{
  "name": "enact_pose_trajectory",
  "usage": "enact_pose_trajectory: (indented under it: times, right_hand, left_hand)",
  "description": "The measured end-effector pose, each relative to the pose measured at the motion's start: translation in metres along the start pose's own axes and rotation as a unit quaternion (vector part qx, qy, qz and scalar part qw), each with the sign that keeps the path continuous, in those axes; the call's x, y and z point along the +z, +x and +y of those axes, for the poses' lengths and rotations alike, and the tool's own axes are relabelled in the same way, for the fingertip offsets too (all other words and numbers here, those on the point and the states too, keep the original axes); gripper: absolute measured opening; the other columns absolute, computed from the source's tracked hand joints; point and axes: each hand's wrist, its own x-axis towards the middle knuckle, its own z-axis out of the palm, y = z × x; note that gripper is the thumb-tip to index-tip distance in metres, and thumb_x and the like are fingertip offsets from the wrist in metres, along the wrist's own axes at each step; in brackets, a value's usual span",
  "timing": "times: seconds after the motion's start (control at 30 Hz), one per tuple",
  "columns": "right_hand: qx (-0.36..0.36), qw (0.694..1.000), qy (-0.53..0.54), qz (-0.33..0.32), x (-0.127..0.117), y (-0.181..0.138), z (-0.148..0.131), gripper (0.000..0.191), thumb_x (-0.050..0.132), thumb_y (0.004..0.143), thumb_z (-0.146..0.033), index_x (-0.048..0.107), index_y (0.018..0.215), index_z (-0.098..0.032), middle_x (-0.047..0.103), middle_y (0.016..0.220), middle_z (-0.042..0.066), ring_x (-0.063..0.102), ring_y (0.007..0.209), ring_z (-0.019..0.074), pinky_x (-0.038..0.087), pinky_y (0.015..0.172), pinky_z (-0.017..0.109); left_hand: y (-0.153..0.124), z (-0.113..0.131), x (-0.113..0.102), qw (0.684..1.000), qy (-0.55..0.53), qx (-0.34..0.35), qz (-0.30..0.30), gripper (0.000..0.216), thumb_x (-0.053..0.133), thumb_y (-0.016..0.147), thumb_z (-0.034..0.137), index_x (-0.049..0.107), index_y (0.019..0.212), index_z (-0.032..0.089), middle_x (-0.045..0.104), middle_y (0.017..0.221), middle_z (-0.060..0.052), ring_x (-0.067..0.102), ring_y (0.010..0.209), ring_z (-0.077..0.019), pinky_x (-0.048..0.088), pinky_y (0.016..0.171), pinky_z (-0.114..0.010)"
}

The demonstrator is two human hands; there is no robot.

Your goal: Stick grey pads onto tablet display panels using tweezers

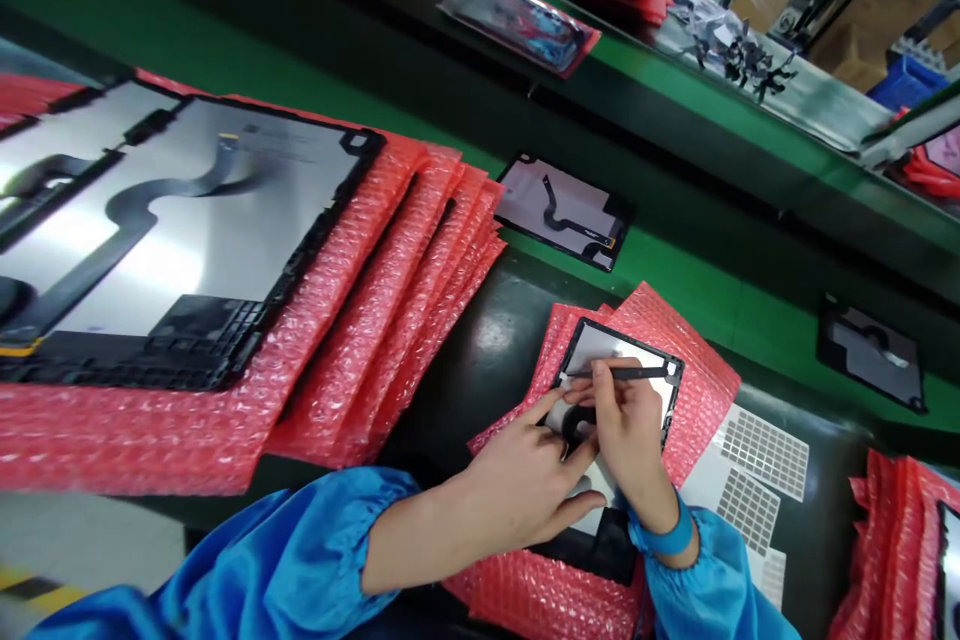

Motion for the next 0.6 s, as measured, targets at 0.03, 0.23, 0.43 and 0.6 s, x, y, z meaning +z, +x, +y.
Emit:
enact_pose_trajectory:
  times: [0.03, 0.23, 0.43, 0.6]
  right_hand:
    - [-0.001, 1.000, -0.004, 0.000, 0.000, 0.000, 0.000, 0.044, 0.069, 0.097, -0.065, 0.069, 0.098, -0.021, 0.081, 0.081, 0.008, 0.080, 0.068, 0.0242, 0.070, 0.064, 0.038]
    - [-0.004, 1.000, -0.010, -0.002, -0.001, -0.001, 0.004, 0.042, 0.067, 0.099, -0.064, 0.069, 0.101, -0.022, 0.081, 0.082, 0.008, 0.080, 0.070, 0.0243, 0.070, 0.065, 0.038]
    - [-0.006, 1.000, -0.007, -0.008, 0.000, -0.002, 0.007, 0.040, 0.065, 0.101, -0.061, 0.069, 0.104, -0.022, 0.081, 0.084, 0.007, 0.080, 0.071, 0.0235, 0.069, 0.067, 0.037]
    - [-0.005, 1.000, -0.012, -0.006, 0.000, -0.002, 0.007, 0.041, 0.064, 0.101, -0.062, 0.067, 0.104, -0.022, 0.081, 0.083, 0.007, 0.081, 0.070, 0.0239, 0.069, 0.065, 0.036]
  left_hand:
    - [0.000, 0.000, 0.000, 1.000, -0.002, 0.000, 0.002, 0.056, 0.059, 0.098, 0.065, 0.073, 0.109, 0.012, 0.077, 0.070, -0.007, 0.071, 0.053, -0.0236, 0.039, 0.120, -0.052]
    - [0.003, -0.003, -0.002, 1.000, -0.005, -0.008, -0.007, 0.052, 0.062, 0.096, 0.065, 0.075, 0.103, 0.016, 0.077, 0.069, -0.004, 0.072, 0.055, -0.0228, 0.044, 0.116, -0.049]
    - [0.005, -0.007, -0.006, 1.000, -0.005, 0.001, -0.022, 0.054, 0.060, 0.097, 0.067, 0.075, 0.099, 0.016, 0.073, 0.062, -0.003, 0.070, 0.052, -0.0223, 0.039, 0.121, -0.050]
    - [0.007, -0.014, -0.011, 0.999, -0.032, 0.002, -0.038, 0.059, 0.064, 0.091, 0.071, 0.077, 0.104, 0.015, 0.075, 0.064, -0.005, 0.073, 0.059, -0.0259, 0.031, 0.127, -0.053]
